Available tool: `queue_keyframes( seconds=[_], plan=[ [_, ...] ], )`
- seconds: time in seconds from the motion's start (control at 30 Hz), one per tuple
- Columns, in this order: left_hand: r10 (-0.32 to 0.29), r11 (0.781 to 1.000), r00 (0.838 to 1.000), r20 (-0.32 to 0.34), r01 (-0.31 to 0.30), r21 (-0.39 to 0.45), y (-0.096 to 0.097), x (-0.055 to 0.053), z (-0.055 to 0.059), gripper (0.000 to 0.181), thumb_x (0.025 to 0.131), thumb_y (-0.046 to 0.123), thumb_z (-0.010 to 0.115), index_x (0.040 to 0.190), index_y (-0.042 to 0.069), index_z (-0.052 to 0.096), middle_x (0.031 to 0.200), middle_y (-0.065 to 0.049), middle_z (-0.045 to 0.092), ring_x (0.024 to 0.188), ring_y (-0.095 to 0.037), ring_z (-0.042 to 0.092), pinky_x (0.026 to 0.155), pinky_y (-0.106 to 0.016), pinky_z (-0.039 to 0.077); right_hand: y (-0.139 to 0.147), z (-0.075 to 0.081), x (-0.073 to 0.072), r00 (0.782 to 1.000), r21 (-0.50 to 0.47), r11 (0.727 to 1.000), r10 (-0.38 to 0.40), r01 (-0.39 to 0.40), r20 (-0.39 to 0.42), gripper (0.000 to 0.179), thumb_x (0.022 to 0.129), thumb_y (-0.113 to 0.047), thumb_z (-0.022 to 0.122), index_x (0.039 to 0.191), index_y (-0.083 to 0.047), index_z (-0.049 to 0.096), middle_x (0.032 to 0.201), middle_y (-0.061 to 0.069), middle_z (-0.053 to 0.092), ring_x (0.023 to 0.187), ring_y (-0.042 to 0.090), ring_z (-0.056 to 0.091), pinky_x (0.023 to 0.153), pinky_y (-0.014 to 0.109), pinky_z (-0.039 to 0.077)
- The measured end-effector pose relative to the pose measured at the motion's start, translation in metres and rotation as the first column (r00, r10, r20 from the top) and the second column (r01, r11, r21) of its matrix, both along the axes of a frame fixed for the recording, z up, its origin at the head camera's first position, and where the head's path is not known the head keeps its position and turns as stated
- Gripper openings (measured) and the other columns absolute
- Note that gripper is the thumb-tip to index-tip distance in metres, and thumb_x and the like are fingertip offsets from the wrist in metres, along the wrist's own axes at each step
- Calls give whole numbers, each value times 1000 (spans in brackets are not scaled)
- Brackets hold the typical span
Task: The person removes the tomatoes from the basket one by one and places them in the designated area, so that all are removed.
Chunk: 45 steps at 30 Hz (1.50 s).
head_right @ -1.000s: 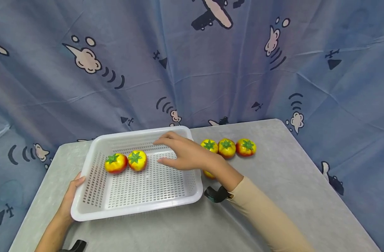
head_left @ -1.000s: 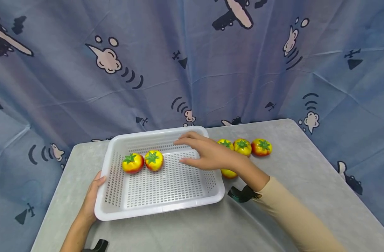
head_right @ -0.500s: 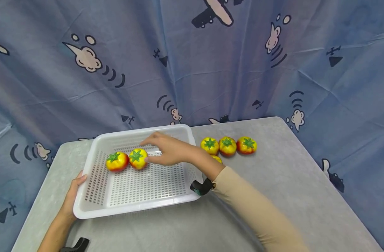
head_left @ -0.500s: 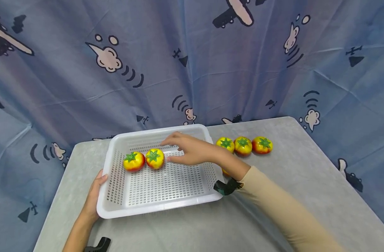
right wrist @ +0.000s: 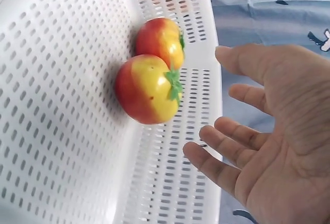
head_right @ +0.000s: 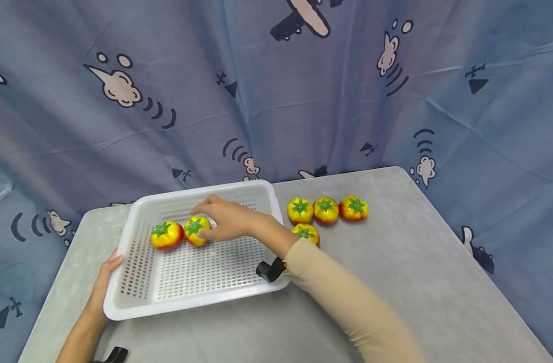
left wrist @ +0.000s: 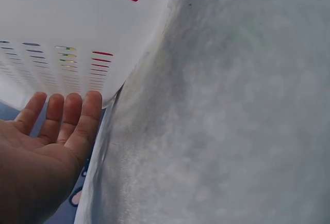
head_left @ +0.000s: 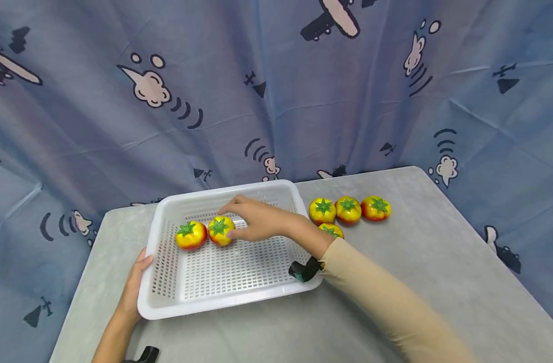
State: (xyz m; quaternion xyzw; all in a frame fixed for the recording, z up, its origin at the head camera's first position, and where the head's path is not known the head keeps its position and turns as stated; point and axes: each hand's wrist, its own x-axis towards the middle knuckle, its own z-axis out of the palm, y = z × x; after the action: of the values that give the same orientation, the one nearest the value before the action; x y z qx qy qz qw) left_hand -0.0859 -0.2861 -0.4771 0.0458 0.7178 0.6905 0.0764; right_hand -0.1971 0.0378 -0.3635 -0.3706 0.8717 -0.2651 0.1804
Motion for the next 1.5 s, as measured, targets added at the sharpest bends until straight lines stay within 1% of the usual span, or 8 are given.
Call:
queue_keyframes(
  seconds=[0.17,0.37,0.53,0.6,0.77,0.97,1.23,1.5],
  plan=[
    [-2,1000,1000,-18,2,-9,-4,0,-2,62,112,39,18,168,14,9,145,14,47,122,0,61,92,-24,56,-11,-4,-4,1000,5,1000,14,-14,9,57,102,-27,71,154,-11,53,156,14,51,145,30,52,122,45,44],
    [2,1000,1000,-12,-2,-7,0,-3,0,63,113,39,19,169,11,9,147,8,45,123,-3,61,93,-24,56,-20,-9,-9,1000,32,999,7,-7,5,59,102,-28,71,155,-11,52,156,13,52,142,28,54,121,44,45],
    [20,1000,1000,24,-20,-9,0,-1,1,67,113,43,20,170,11,4,147,12,43,122,0,60,94,-23,56,-31,-16,-7,1000,91,996,-20,19,8,61,101,-31,71,157,-14,51,157,13,51,140,28,56,120,45,46],
    [26,1000,1000,17,-26,-11,-1,0,1,68,112,43,20,169,10,4,145,13,44,122,1,60,94,-22,56,-35,-18,-6,999,109,993,-34,34,-3,62,101,-32,72,157,-15,51,156,13,51,139,27,56,120,45,46],
    [29,999,1000,-10,-30,-15,-1,-1,0,65,112,41,20,168,10,9,144,11,48,121,1,61,93,-22,57,-41,-23,-7,998,132,989,-66,69,-23,66,99,-34,74,158,-16,49,157,12,50,139,27,56,118,44,47],
    [24,1000,1000,7,-24,-9,2,-1,0,65,112,42,20,169,12,7,147,8,43,124,1,60,94,-22,55,-44,-32,-7,997,151,985,-76,79,-23,75,96,-38,78,160,-16,46,159,13,49,141,28,56,118,46,48],
    [12,1000,1000,-2,-12,-4,1,1,0,65,113,40,20,170,10,8,148,8,46,124,-2,62,94,-24,56,-46,-39,-7,996,209,976,-43,58,-79,70,97,-38,76,159,-19,48,153,10,54,133,23,58,114,41,51],
    [1,1000,1000,2,-1,0,1,0,0,65,113,41,19,169,11,7,149,8,45,124,-3,61,94,-25,56,-45,-41,-8,996,209,976,-46,61,-77,67,98,-39,75,157,-18,51,149,11,56,123,22,61,109,39,53]
  ],
)
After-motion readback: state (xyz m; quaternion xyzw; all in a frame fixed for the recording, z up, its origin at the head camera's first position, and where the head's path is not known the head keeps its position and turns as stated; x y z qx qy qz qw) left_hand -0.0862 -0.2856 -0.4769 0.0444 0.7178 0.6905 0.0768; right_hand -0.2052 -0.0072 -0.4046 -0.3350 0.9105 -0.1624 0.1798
